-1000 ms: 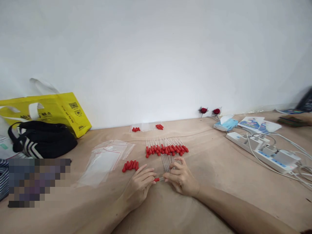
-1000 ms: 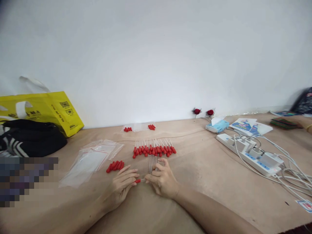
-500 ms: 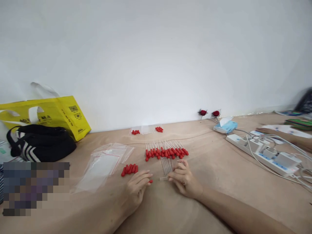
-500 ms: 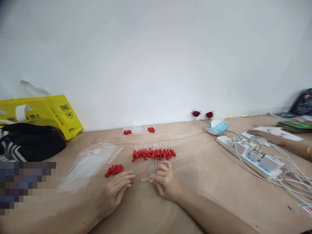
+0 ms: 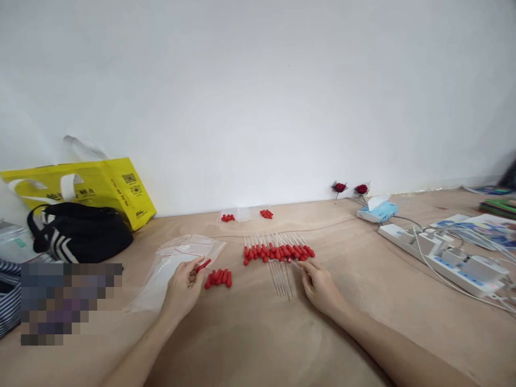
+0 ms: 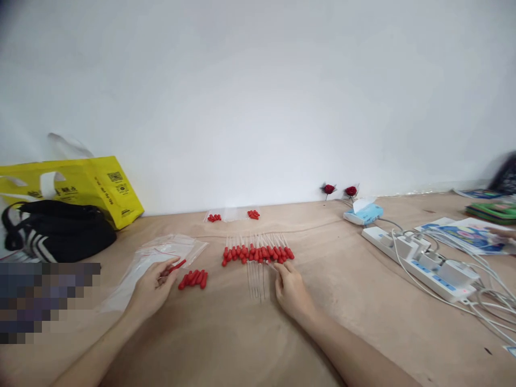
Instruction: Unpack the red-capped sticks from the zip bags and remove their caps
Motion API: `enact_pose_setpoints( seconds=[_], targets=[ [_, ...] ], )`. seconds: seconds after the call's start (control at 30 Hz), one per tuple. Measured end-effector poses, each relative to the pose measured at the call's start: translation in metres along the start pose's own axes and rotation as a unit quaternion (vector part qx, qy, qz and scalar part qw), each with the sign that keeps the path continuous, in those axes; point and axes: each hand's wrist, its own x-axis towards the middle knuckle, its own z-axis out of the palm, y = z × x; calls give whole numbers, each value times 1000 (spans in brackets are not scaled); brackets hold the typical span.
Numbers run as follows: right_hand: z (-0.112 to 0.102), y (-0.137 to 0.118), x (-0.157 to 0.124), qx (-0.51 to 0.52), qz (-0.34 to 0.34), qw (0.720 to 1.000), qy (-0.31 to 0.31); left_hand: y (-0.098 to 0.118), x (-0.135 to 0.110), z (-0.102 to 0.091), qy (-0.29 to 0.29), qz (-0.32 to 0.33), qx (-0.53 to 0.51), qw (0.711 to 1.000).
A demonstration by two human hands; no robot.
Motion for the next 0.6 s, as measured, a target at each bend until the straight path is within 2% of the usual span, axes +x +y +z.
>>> enact_pose_setpoints(
  seconds=[0.07, 0.13, 0.27, 0.4, 0.6],
  targets=[
    [1, 1, -1, -8, 16, 1000, -5, -8, 4, -7, -27, -44, 10, 999],
    [2, 1, -2, -20, 26, 999, -17, -13, 5, -12, -62, -62, 31, 996],
    [2, -1, -3, -51, 28, 997, -44, -13, 4, -17, -92, -79, 54, 991],
    [-2, -8, -4, -118, 35, 989, -76, -9, 2, -20, -137, -102, 32, 985],
    [-1, -18, -1, -166, 58, 981, -78, -12, 2, -21, -201, -99, 12, 975]
  ],
)
